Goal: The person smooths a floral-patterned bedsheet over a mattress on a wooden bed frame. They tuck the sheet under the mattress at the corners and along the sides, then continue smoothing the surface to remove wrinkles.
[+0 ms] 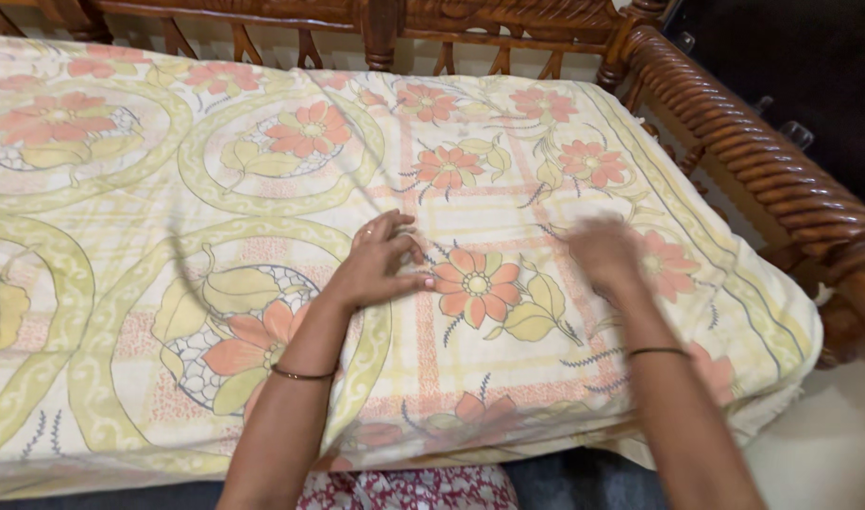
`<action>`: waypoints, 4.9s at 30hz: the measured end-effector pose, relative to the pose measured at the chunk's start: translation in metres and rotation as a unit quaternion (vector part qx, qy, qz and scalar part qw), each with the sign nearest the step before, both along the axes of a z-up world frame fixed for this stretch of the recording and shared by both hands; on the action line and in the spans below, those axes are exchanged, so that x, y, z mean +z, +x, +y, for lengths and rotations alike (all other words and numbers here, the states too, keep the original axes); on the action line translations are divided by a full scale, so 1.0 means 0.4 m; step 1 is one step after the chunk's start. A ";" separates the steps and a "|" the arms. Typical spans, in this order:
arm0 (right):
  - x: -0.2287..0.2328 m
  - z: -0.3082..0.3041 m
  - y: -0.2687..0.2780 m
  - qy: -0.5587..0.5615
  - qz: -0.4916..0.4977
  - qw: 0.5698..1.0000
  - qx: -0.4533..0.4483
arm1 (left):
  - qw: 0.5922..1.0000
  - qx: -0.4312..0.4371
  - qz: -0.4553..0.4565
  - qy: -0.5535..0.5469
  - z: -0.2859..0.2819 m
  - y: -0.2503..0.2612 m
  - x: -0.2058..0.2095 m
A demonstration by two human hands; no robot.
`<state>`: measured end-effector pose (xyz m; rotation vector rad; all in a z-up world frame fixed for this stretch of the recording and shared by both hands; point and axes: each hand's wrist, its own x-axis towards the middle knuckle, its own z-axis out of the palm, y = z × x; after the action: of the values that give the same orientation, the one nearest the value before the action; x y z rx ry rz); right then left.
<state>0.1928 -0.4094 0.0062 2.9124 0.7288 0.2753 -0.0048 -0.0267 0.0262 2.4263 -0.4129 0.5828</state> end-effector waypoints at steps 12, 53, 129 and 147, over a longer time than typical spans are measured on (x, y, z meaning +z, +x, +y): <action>-0.005 0.216 -0.235 0.117 0.084 0.978 0.149 | 0.974 0.206 -0.049 -0.076 -0.005 -0.061 -0.035; -0.056 -0.456 -0.096 0.142 -0.152 0.956 -0.208 | 0.997 -0.036 0.072 0.017 0.014 -0.055 -0.059; -0.006 0.469 -0.033 0.228 0.045 0.969 0.083 | 0.792 0.507 0.059 0.336 0.452 0.032 -0.011; 0.027 0.564 0.073 0.121 0.117 0.980 0.106 | 0.951 0.078 0.237 0.183 0.090 0.135 -0.008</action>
<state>0.2219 -0.1839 0.0171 3.1327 1.1192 0.0408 0.0492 0.0094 0.0231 2.8595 -0.1317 -0.0380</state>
